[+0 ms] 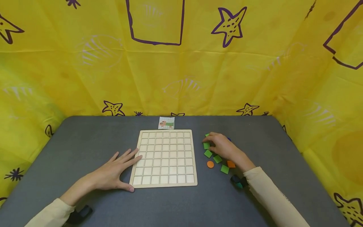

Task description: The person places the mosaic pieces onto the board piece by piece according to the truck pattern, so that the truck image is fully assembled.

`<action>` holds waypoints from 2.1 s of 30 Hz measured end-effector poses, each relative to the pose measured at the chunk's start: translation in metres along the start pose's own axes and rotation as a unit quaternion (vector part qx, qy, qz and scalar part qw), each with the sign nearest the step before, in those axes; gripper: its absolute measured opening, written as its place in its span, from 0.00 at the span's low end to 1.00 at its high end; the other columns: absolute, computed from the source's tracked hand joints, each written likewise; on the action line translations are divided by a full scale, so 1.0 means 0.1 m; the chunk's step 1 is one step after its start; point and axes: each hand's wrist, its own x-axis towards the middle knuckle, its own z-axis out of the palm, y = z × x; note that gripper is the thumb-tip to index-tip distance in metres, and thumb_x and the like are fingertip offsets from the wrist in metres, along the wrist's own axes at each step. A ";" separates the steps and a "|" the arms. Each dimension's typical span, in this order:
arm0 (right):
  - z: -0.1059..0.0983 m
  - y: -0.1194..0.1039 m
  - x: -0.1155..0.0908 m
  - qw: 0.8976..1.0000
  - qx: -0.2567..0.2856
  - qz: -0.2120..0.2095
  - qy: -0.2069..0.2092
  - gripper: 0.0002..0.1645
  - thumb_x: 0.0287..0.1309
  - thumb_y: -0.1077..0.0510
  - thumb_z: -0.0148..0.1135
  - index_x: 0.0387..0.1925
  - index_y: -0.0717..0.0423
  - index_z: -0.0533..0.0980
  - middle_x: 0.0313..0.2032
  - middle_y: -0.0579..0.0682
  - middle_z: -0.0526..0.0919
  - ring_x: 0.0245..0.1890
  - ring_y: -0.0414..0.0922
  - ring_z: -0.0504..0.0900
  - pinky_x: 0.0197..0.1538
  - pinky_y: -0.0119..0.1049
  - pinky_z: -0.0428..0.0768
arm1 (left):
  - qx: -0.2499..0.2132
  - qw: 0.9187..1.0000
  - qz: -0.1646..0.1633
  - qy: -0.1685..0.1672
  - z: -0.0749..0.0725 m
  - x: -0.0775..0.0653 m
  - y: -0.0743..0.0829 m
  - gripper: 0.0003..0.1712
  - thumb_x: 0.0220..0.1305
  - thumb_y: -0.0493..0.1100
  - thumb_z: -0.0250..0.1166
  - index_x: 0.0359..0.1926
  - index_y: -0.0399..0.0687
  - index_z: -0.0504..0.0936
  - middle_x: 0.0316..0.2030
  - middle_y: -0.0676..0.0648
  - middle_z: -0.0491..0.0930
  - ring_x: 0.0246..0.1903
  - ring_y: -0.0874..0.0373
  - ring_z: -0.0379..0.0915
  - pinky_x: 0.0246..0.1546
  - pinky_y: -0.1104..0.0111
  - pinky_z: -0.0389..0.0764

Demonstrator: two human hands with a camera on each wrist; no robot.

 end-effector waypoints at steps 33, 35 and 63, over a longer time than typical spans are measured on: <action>-0.05 -0.02 -0.10 0.999 0.041 -0.014 0.031 0.15 0.54 0.70 0.68 0.44 0.60 0.83 0.37 0.48 0.83 0.37 0.43 0.82 0.42 0.36 0.82 | 0.022 0.999 -0.030 -0.012 -0.03 0.04 0.04 0.66 0.42 0.77 0.67 0.77 0.51 0.54 0.77 0.44 0.44 0.74 0.37 0.40 0.65 0.34 0.41; -0.05 -0.03 -0.11 0.999 0.039 -0.015 0.034 0.15 0.54 0.71 0.68 0.44 0.60 0.83 0.37 0.48 0.83 0.36 0.42 0.82 0.42 0.37 0.82 | 0.023 0.999 -0.034 -0.010 -0.02 0.04 0.04 0.67 0.42 0.77 0.67 0.77 0.50 0.54 0.77 0.44 0.45 0.74 0.37 0.40 0.65 0.34 0.42; -0.09 -0.14 -0.10 0.995 0.060 -0.035 0.076 0.14 0.53 0.71 0.69 0.42 0.58 0.84 0.36 0.47 0.83 0.35 0.40 0.82 0.40 0.38 0.83 | 0.036 0.998 -0.054 0.011 0.02 0.01 -0.01 0.72 0.37 0.82 0.64 0.77 0.48 0.52 0.77 0.47 0.47 0.74 0.39 0.40 0.67 0.37 0.41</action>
